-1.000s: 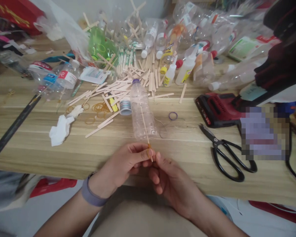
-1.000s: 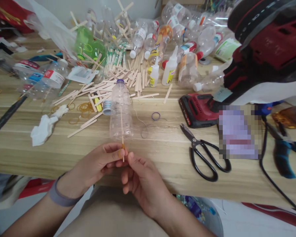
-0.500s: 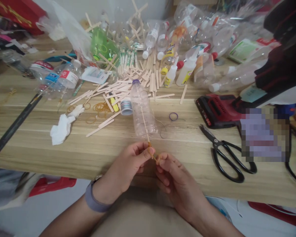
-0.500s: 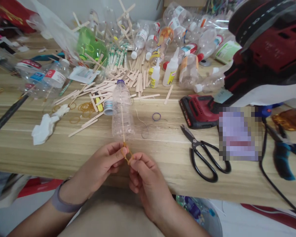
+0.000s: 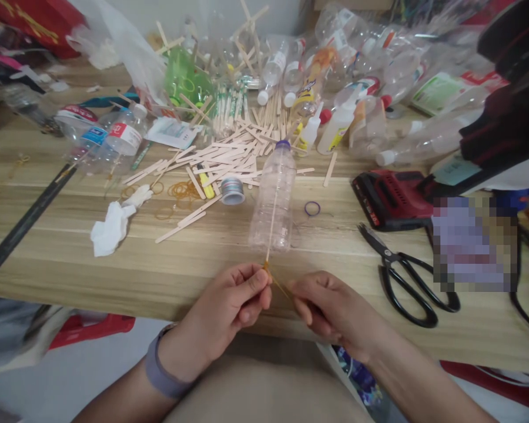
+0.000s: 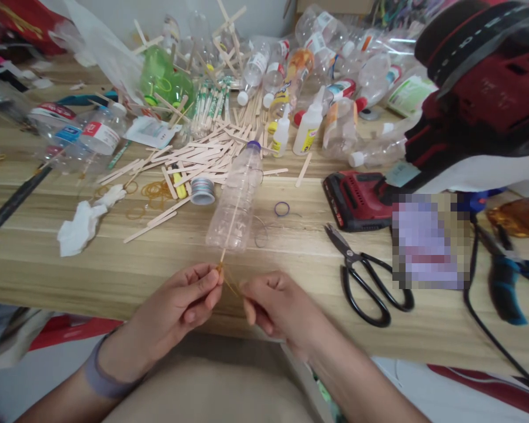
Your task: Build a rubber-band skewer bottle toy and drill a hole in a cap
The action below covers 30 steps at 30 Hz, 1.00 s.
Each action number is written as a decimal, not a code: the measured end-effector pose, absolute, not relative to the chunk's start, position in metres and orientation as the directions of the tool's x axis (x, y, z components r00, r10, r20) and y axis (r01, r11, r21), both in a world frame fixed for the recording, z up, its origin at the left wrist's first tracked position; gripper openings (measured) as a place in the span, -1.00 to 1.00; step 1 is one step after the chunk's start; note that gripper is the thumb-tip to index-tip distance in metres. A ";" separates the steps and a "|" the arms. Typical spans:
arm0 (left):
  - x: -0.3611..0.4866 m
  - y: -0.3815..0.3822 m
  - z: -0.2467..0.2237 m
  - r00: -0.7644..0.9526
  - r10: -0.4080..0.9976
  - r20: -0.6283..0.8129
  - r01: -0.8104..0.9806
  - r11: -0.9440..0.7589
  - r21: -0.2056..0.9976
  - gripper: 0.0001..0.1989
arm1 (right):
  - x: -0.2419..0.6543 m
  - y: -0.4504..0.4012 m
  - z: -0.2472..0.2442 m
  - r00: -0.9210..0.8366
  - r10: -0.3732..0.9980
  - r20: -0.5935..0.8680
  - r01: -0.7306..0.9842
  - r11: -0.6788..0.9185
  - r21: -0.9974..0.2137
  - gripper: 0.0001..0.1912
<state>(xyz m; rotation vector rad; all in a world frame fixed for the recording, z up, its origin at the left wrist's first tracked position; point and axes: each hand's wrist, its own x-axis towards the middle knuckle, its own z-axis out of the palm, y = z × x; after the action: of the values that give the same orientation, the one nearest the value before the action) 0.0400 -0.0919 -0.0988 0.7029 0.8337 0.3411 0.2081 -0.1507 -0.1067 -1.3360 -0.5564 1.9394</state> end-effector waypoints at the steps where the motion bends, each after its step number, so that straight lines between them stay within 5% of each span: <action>1: 0.040 -0.093 -0.098 0.639 0.531 -0.557 -0.031 0.740 0.671 -0.67 | 0.212 -0.150 -0.104 -0.236 0.751 -0.616 -0.163 -0.656 -0.737 -0.53; 4: 0.041 -0.094 -0.099 0.640 0.521 -0.565 -0.061 0.767 0.639 -0.68 | 0.221 -0.145 -0.095 -0.277 0.743 -0.609 0.167 -0.587 -0.792 -0.55; 7: 0.042 -0.095 -0.100 0.642 0.518 -0.566 -0.061 0.770 0.635 -0.69 | 0.223 -0.140 -0.092 -0.264 0.728 -0.633 0.291 -0.566 -0.772 -0.52; 14: 0.042 -0.092 -0.100 0.577 0.581 -0.574 -0.023 0.714 0.700 -0.67 | 0.201 -0.146 -0.101 -0.111 0.892 -0.438 0.050 -0.435 -0.899 -0.61; 18: 0.044 -0.092 -0.102 0.542 0.628 -0.559 -0.003 0.667 0.745 -0.65 | 0.187 -0.146 -0.104 -0.016 0.962 -0.274 0.128 -0.270 -0.954 -0.64; 30: 0.041 -0.103 -0.104 0.463 0.739 -0.490 0.168 0.470 0.867 -0.59 | 0.175 -0.142 -0.108 0.206 0.910 -0.359 -0.010 -0.365 -0.931 -0.68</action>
<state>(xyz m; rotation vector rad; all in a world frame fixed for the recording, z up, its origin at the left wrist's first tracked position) 0.0414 -0.1034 -0.1037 1.0513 1.0599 0.4447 0.1750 -0.1420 -0.1076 -1.5884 -0.8741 1.2981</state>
